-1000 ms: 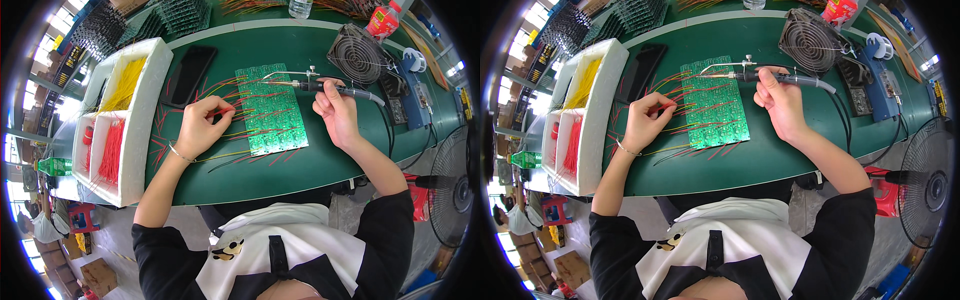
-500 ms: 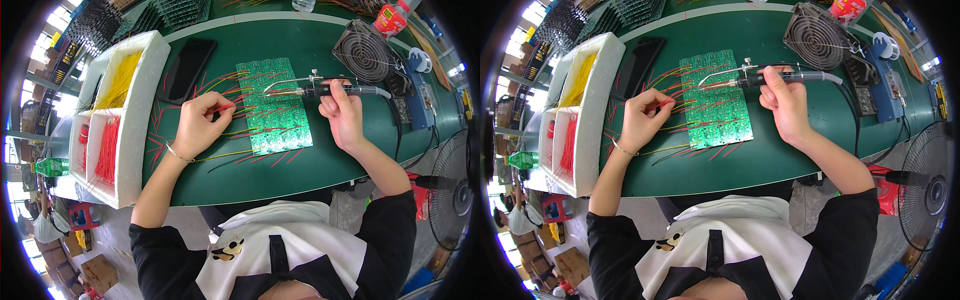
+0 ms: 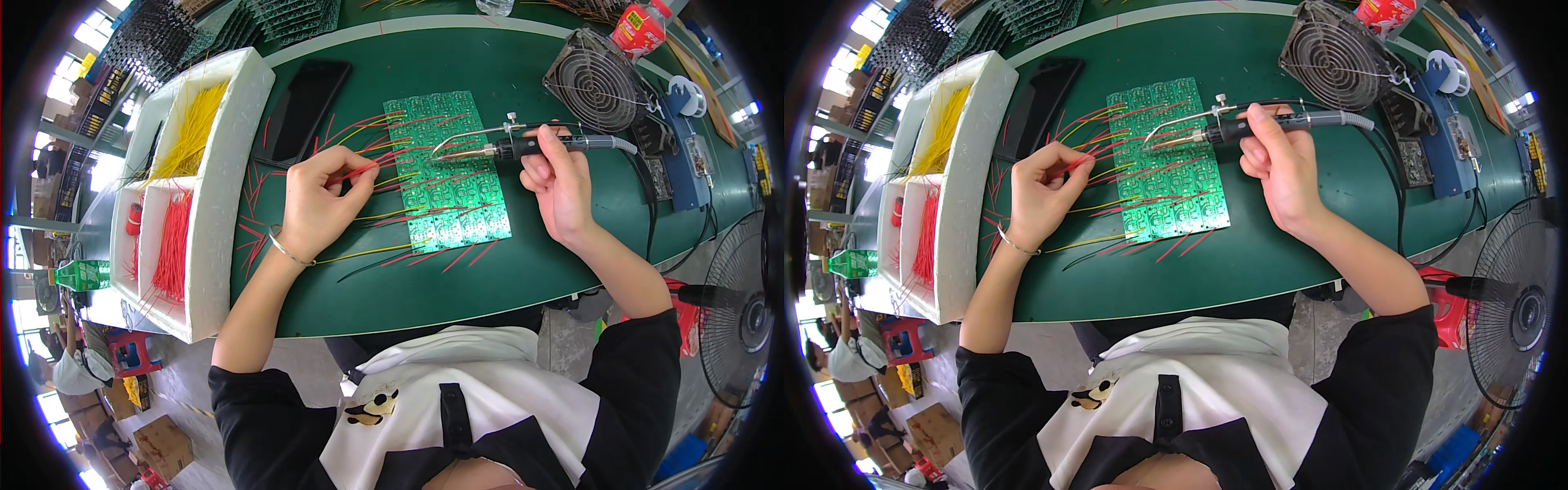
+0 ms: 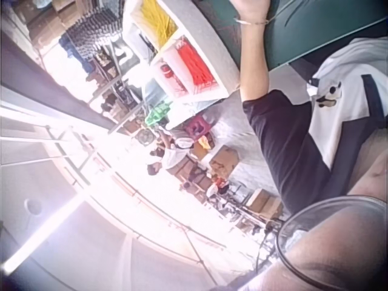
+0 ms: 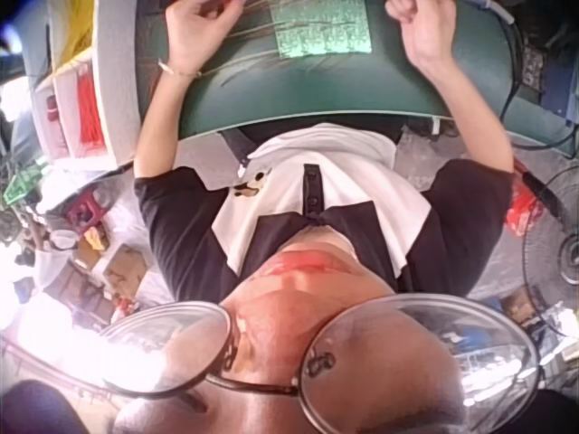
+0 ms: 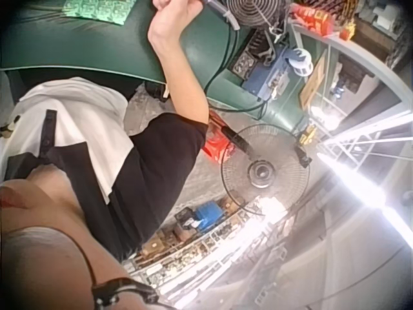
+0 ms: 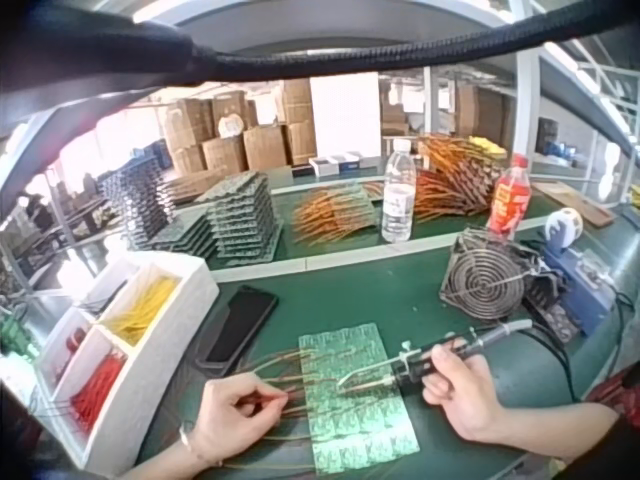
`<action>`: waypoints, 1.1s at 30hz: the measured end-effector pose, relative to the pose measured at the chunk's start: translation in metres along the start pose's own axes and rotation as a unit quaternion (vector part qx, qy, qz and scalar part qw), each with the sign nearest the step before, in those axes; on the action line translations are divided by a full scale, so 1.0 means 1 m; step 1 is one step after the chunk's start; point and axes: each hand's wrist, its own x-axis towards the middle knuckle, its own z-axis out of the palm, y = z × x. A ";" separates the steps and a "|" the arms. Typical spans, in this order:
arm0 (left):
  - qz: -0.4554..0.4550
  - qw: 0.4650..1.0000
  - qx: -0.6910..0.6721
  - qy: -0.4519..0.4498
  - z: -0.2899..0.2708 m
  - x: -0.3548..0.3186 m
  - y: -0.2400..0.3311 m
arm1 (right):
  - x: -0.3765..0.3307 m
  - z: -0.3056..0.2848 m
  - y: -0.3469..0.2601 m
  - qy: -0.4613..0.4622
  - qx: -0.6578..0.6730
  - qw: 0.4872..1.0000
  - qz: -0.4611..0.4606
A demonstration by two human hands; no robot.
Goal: The person solders colored wires onto a green printed circuit board with a soldering iron.
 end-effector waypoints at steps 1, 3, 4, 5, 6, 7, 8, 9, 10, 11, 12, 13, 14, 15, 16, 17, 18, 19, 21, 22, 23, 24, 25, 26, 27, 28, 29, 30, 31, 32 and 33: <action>0.000 1.000 0.000 0.000 0.000 0.000 0.000 | 0.000 0.000 0.000 -0.003 -0.001 1.000 0.001; 0.015 1.000 0.009 -0.014 0.000 0.001 0.000 | 0.000 0.000 0.000 -0.004 -0.001 1.000 0.002; 0.015 1.000 0.009 -0.014 0.000 0.001 0.000 | 0.000 0.001 0.000 -0.003 -0.005 1.000 0.004; 0.017 1.000 0.008 -0.016 0.000 0.001 0.000 | 0.000 0.001 -0.001 -0.001 -0.008 1.000 0.007; 0.019 1.000 0.006 -0.017 0.000 0.001 0.001 | 0.000 0.001 -0.001 -0.002 -0.008 1.000 0.007; 0.019 1.000 0.007 -0.017 0.000 0.001 0.001 | 0.000 0.001 0.000 -0.002 -0.007 1.000 0.007; 0.014 1.000 0.001 -0.016 0.000 0.000 0.001 | 0.000 0.001 0.000 -0.002 -0.007 1.000 0.007; 0.009 1.000 -0.004 -0.015 -0.001 0.000 0.001 | 0.000 0.001 0.000 -0.002 -0.007 1.000 0.008; 0.009 1.000 -0.004 -0.015 -0.001 0.000 0.001 | 0.000 0.001 0.000 -0.004 -0.006 1.000 0.005; 0.005 1.000 -0.001 -0.022 -0.001 0.000 0.001 | 0.000 0.001 0.000 -0.006 -0.005 1.000 0.003; 0.000 1.000 0.001 -0.030 -0.001 0.000 0.001 | 0.000 0.001 0.000 -0.005 -0.005 1.000 0.003; 0.000 1.000 0.001 -0.030 0.000 0.001 0.000 | 0.000 0.002 0.001 -0.003 -0.004 1.000 0.002; 0.011 1.000 0.006 -0.028 0.000 0.001 0.000 | 0.000 0.002 0.001 -0.002 -0.003 1.000 0.001; 0.021 0.999 0.011 -0.026 0.000 0.001 0.000 | 0.000 0.002 0.001 -0.001 -0.003 1.000 0.001; 0.021 0.999 0.011 -0.026 0.000 0.001 0.001 | 0.000 0.001 0.001 -0.005 0.007 1.000 0.003; 0.016 0.999 0.014 -0.029 0.000 0.001 0.000 | 0.001 0.001 0.002 -0.009 0.018 1.000 0.006; 0.011 0.999 0.018 -0.031 -0.001 0.001 0.000 | 0.001 0.001 0.003 -0.009 0.019 1.000 0.006; 0.010 0.999 0.018 -0.031 -0.001 0.001 0.000 | 0.001 0.001 0.003 -0.014 0.016 1.000 0.010; 0.014 0.999 0.027 -0.030 0.000 0.001 -0.002 | 0.000 0.001 0.003 -0.016 0.012 1.000 0.013; 0.014 0.999 0.026 -0.031 0.001 0.001 -0.003 | 0.000 0.002 0.003 -0.012 -0.001 1.000 0.011; 0.021 0.999 0.028 -0.036 0.000 0.001 -0.004 | 0.000 0.003 0.003 -0.008 -0.014 1.000 0.010; 0.027 0.998 0.029 -0.042 0.000 0.001 -0.005 | 0.000 0.004 0.003 -0.008 -0.014 1.000 0.010; 0.027 0.998 0.029 -0.041 0.000 0.001 -0.005 | 0.000 0.005 0.003 -0.006 -0.017 1.000 0.012; 0.027 0.999 0.028 -0.038 0.000 0.001 -0.005 | 0.000 0.005 0.003 -0.003 -0.020 1.000 0.013; 0.026 0.999 0.027 -0.035 0.000 0.001 -0.005 | 0.000 0.005 0.003 -0.003 -0.020 1.000 0.013; 0.026 0.999 0.027 -0.035 0.000 0.001 -0.005 | 0.000 0.005 0.003 -0.007 -0.021 1.000 0.012; 0.025 0.999 0.024 -0.036 0.000 0.001 -0.004 | 0.000 0.005 0.004 -0.011 -0.020 1.000 0.011; 0.024 0.999 0.020 -0.038 0.000 0.001 -0.003 | 0.000 0.005 0.003 -0.011 -0.020 1.000 0.011; 0.024 0.999 0.021 -0.038 0.001 0.001 -0.003 | 0.000 0.005 0.003 -0.009 -0.020 1.000 0.011; 0.022 0.999 0.020 -0.039 0.000 0.001 -0.003 | 0.000 0.005 0.003 -0.008 -0.021 1.000 0.011; 0.021 0.999 0.019 -0.039 0.000 0.001 -0.003 | 0.000 0.005 0.003 -0.008 -0.021 1.000 0.011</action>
